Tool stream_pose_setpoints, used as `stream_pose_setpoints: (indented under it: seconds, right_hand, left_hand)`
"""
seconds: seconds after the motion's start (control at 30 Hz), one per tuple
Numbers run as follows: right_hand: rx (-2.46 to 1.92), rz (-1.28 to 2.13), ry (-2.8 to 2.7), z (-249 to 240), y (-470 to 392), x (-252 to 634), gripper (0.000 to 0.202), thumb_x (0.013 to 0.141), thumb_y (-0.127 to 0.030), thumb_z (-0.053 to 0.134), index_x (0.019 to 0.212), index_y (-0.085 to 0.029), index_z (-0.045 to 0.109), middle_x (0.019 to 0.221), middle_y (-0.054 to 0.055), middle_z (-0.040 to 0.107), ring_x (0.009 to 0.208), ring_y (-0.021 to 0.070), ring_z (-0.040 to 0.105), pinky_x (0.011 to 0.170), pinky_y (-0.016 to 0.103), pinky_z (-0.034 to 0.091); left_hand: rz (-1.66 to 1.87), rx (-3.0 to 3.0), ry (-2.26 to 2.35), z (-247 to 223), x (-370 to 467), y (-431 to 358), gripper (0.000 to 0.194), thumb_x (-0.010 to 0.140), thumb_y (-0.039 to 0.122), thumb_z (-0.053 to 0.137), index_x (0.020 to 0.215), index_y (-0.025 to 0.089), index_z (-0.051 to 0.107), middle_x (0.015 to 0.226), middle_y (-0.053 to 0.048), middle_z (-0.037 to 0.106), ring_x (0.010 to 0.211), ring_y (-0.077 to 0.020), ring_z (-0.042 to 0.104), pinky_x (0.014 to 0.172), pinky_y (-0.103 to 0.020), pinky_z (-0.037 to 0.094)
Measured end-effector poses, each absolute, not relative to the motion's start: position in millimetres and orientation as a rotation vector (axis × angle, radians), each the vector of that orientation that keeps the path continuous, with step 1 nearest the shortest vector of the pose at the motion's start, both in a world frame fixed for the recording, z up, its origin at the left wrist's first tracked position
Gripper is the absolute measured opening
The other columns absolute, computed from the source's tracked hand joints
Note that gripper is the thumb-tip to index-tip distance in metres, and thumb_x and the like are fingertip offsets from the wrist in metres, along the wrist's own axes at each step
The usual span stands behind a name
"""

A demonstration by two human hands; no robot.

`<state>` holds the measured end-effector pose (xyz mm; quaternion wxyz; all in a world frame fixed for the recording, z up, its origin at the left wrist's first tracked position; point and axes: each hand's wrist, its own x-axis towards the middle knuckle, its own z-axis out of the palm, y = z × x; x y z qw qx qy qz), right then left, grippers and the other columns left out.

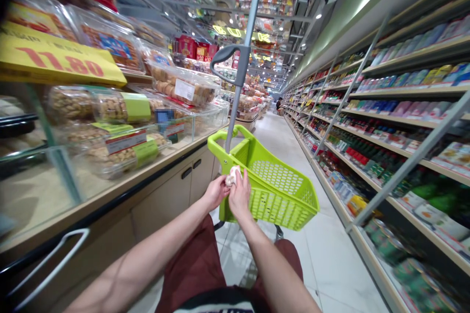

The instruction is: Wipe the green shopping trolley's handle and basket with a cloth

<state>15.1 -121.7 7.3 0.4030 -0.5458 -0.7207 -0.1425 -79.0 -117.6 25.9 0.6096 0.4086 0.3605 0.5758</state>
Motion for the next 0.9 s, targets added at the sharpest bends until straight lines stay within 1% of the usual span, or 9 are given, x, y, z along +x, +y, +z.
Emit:
stream_pose_setpoints:
  seconds: [0.07, 0.17, 0.23, 0.3, 0.37, 0.5, 0.63, 0.73, 0.9]
  right_hand:
    - [-1.391, -0.456, -1.955, 9, -132, 16, 0.054, 0.079, -0.020, 0.038, 0.132, -0.012, 0.031, 0.140, 0.016, 0.022, 0.129, 0.0288, 0.019, 0.098, 0.051, 0.026]
    - [-1.294, -0.471, -2.120, 9, -141, 18, 0.065, 0.077, -0.026, 0.044, 0.136, -0.013, 0.020, 0.141, 0.014, 0.020, 0.131, 0.0281, 0.012, 0.100, 0.055, 0.018]
    - [-1.266, -0.441, -2.170, 8, -138, 22, 0.066, 0.075, -0.023, 0.045, 0.136, -0.016, 0.021, 0.141, 0.013, 0.024, 0.130, 0.0267, 0.016, 0.100, 0.053, 0.020]
    - [-1.261, -0.429, -2.226, 7, -131, 26, 0.062, 0.074, -0.015, 0.044, 0.134, -0.019, 0.028, 0.139, 0.011, 0.029, 0.128, 0.0251, 0.022, 0.099, 0.051, 0.024]
    - [-1.233, -0.449, -2.266, 12, -121, 29, 0.057, 0.074, -0.009, 0.042, 0.130, -0.020, 0.035, 0.137, 0.009, 0.033, 0.128, 0.0231, 0.024, 0.100, 0.048, 0.025]
    - [-1.167, -0.559, -2.156, 40, -101, 23, 0.050, 0.079, -0.009, 0.039, 0.127, -0.020, 0.040, 0.138, 0.007, 0.032, 0.131, 0.0216, 0.015, 0.103, 0.048, 0.019]
    - [-1.160, -0.640, -2.207, 60, -78, 9, 0.046, 0.082, -0.010, 0.039, 0.127, -0.021, 0.041, 0.140, 0.006, 0.029, 0.131, 0.0203, 0.013, 0.104, 0.047, 0.017]
    - [-1.147, -0.661, -2.363, 46, -67, 6, 0.038, 0.085, -0.015, 0.040, 0.123, -0.020, 0.046, 0.139, 0.006, 0.030, 0.130, 0.0217, 0.019, 0.103, 0.048, 0.019]
    - [-1.174, -0.560, -2.621, -14, -80, 19, 0.031, 0.084, -0.017, 0.046, 0.114, -0.019, 0.053, 0.134, 0.007, 0.038, 0.126, 0.0216, 0.029, 0.102, 0.048, 0.025]
  left_hand:
    - [1.346, 0.865, 0.753, 26, -78, -117, 0.027, 0.068, 0.037, 0.050, 0.078, 0.013, 0.059, 0.063, -0.002, 0.062, 0.054, -0.0110, 0.056, 0.058, -0.024, 0.045]
    - [1.340, 0.875, 0.745, 23, -81, -117, 0.026, 0.062, 0.036, 0.059, 0.078, 0.014, 0.060, 0.066, -0.002, 0.063, 0.058, -0.0115, 0.056, 0.057, -0.023, 0.043]
    - [1.286, 0.924, 0.806, 20, -85, -118, 0.026, 0.062, 0.037, 0.059, 0.076, 0.014, 0.061, 0.066, -0.002, 0.064, 0.059, -0.0119, 0.057, 0.057, -0.024, 0.042]
    - [1.231, 0.957, 0.864, 19, -89, -119, 0.026, 0.063, 0.037, 0.059, 0.074, 0.014, 0.062, 0.067, -0.003, 0.064, 0.059, -0.0121, 0.057, 0.057, -0.024, 0.042]
    - [1.213, 0.997, 0.910, 21, -95, -119, 0.026, 0.066, 0.036, 0.057, 0.078, 0.015, 0.063, 0.073, -0.004, 0.066, 0.064, -0.0133, 0.059, 0.059, -0.025, 0.042]
    - [1.308, 1.255, 1.198, 28, -107, -109, 0.033, 0.074, 0.033, 0.048, 0.100, 0.017, 0.059, 0.102, -0.005, 0.064, 0.090, -0.0166, 0.059, 0.075, -0.028, 0.044]
    - [1.332, 1.351, 1.473, 26, -116, -98, 0.044, 0.072, 0.027, 0.050, 0.113, 0.011, 0.051, 0.120, -0.012, 0.054, 0.109, -0.0214, 0.050, 0.092, -0.032, 0.037]
    - [1.228, 1.555, 1.625, 18, -117, -99, 0.048, 0.069, 0.022, 0.052, 0.115, 0.010, 0.048, 0.123, -0.014, 0.051, 0.114, -0.0237, 0.045, 0.096, -0.034, 0.033]
    - [0.897, 1.907, 1.847, 1, -113, -110, 0.047, 0.072, 0.025, 0.048, 0.118, 0.014, 0.044, 0.132, -0.013, 0.041, 0.120, -0.0233, 0.038, 0.097, -0.036, 0.032]
